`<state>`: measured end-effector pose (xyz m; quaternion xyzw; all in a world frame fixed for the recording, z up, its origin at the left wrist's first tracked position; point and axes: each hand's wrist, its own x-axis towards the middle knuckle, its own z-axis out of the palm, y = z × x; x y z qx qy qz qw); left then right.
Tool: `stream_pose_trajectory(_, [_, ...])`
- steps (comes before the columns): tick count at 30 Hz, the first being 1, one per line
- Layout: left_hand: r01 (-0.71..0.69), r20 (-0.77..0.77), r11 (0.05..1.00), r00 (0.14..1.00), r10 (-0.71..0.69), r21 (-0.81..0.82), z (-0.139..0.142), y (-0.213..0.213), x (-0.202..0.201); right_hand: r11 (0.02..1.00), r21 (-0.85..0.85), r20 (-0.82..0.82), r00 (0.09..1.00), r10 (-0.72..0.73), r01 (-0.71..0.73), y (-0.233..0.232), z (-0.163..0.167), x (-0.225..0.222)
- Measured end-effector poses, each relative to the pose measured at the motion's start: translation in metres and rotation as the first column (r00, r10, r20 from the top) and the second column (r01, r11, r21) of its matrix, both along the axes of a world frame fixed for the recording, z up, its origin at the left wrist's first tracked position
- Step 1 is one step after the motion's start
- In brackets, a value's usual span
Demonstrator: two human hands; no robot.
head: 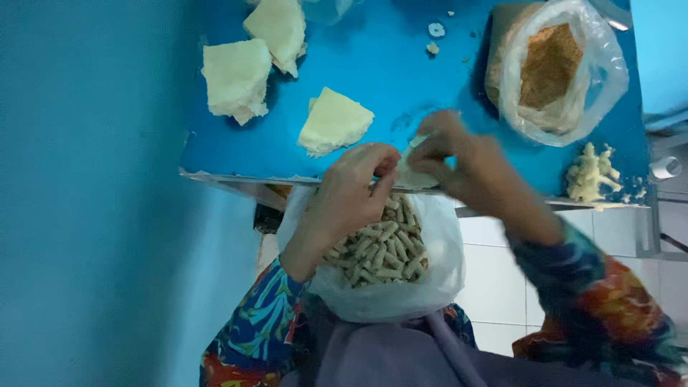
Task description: The person pinches small pieces of soft white dough from larger blocks on a blue table, flattens and folds each piece between the fingers, and drops the shaped pieces into a plastic bag filled with rolled snack pieces. A bag of brown powder sits on the table beside the work area.
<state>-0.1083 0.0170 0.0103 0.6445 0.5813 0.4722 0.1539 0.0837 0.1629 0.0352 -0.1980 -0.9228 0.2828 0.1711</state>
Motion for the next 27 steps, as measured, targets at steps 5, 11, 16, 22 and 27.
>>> stream_pose_trajectory(5, [-0.025, -0.002, 1.000, 1.000, 0.025, 0.017, 0.004, -0.003, -0.002, 0.918, 0.393, -0.077, 0.992, 0.099, -0.062, -0.030, -0.007, 0.000])
stream_pose_trajectory(11, [-0.067, 0.042, 0.995, 0.997, 0.070, -0.071, 0.000, -0.008, 0.008, 0.895, 0.411, -0.124, 0.983, -0.133, 0.173, -0.038, -0.007, 0.026])
stream_pose_trajectory(16, [-0.100, 0.034, 0.993, 0.995, 0.098, 0.069, -0.006, -0.010, 0.030, 0.946, 0.249, -0.038, 0.978, -0.205, 0.208, -0.034, 0.001, 0.028])
stream_pose_trajectory(22, [-0.067, -0.051, 0.997, 0.996, 0.069, 0.049, -0.006, -0.012, 0.036, 0.949, -0.110, 0.227, 0.937, -0.265, 0.295, -0.035, 0.026, 0.023])
stream_pose_trajectory(27, [-0.051, -0.224, 0.998, 0.973, 0.060, 0.049, -0.008, -0.013, 0.039, 0.996, 0.001, -0.016, 0.996, -0.084, 0.085, -0.040, 0.027, 0.021])
